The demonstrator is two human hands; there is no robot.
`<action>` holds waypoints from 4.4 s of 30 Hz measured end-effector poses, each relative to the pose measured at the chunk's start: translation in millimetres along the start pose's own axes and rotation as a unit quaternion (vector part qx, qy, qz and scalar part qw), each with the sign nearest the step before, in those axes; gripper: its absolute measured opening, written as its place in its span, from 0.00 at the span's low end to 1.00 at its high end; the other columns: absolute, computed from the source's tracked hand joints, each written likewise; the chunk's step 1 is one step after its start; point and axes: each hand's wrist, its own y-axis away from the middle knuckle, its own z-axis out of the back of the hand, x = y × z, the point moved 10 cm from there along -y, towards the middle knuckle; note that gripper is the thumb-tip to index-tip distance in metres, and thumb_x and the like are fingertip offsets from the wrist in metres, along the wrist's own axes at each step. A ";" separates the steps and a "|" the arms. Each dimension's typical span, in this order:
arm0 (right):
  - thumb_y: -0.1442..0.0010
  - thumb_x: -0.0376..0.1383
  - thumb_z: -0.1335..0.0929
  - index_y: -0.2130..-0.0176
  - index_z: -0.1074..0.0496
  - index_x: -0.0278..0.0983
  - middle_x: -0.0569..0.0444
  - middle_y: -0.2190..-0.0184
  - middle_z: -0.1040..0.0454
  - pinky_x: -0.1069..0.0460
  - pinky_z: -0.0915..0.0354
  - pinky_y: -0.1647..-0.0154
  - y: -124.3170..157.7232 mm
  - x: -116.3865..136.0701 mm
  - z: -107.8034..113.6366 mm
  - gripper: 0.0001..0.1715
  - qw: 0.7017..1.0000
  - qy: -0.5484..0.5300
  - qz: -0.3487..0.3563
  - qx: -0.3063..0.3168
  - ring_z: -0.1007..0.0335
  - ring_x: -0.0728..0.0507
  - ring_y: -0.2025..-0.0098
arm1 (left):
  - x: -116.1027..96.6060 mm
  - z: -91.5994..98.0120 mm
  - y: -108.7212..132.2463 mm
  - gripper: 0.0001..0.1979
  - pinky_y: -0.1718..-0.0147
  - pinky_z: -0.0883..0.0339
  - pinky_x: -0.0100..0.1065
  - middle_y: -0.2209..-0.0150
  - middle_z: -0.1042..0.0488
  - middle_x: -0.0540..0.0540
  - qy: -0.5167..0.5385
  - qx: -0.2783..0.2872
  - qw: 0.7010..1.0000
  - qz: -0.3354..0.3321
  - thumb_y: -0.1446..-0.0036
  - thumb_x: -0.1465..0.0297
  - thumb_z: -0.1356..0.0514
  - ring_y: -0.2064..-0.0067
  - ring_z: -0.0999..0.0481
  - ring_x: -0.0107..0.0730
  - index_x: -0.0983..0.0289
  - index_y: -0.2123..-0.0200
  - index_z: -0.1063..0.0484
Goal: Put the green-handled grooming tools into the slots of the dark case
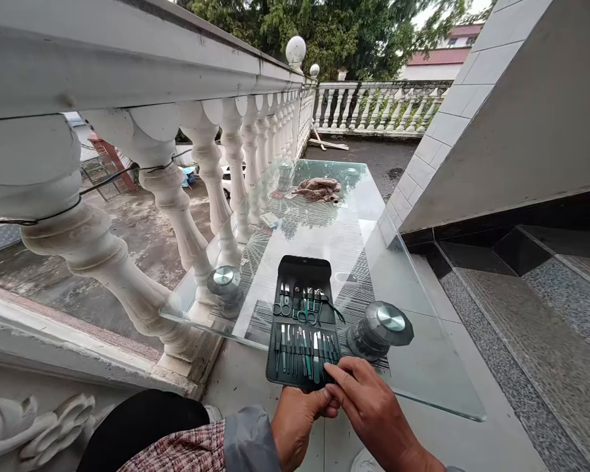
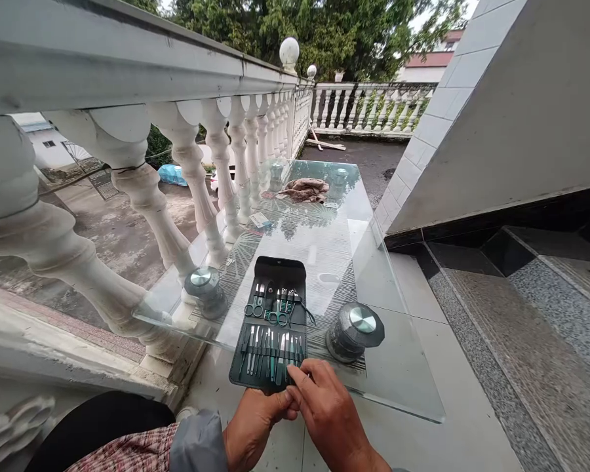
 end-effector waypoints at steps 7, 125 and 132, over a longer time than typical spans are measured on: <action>0.47 0.30 0.33 0.58 0.33 0.39 0.53 0.67 0.33 0.52 0.32 0.69 -2.3 -35.1 -16.0 0.15 0.977 -0.094 -0.178 0.066 0.34 0.47 0.68 | 4.2 3.5 -4.1 0.17 0.72 0.38 0.29 0.72 0.29 0.53 -0.004 -0.001 1.000 0.010 0.61 0.65 0.31 0.72 0.33 0.28 0.69 0.68 0.27; 0.45 0.41 0.39 0.63 0.32 0.36 0.59 0.79 0.35 0.55 0.37 0.85 -3.4 -90.3 -50.5 0.14 0.806 -0.215 -0.516 0.196 0.37 0.50 0.83 | 12.5 13.3 -5.9 0.30 0.69 0.33 0.33 0.60 0.27 0.60 0.055 -0.022 0.998 -0.003 0.58 0.57 0.32 0.63 0.29 0.38 0.68 0.55 0.30; 0.46 0.42 0.38 0.63 0.31 0.36 0.60 0.82 0.34 0.55 0.38 0.84 -5.6 -89.5 -53.9 0.14 0.813 -0.222 -0.502 0.197 0.37 0.50 0.84 | 13.5 16.8 -6.5 0.25 0.72 0.36 0.31 0.68 0.25 0.59 0.050 -0.053 0.997 -0.009 0.59 0.59 0.32 0.70 0.27 0.35 0.71 0.62 0.30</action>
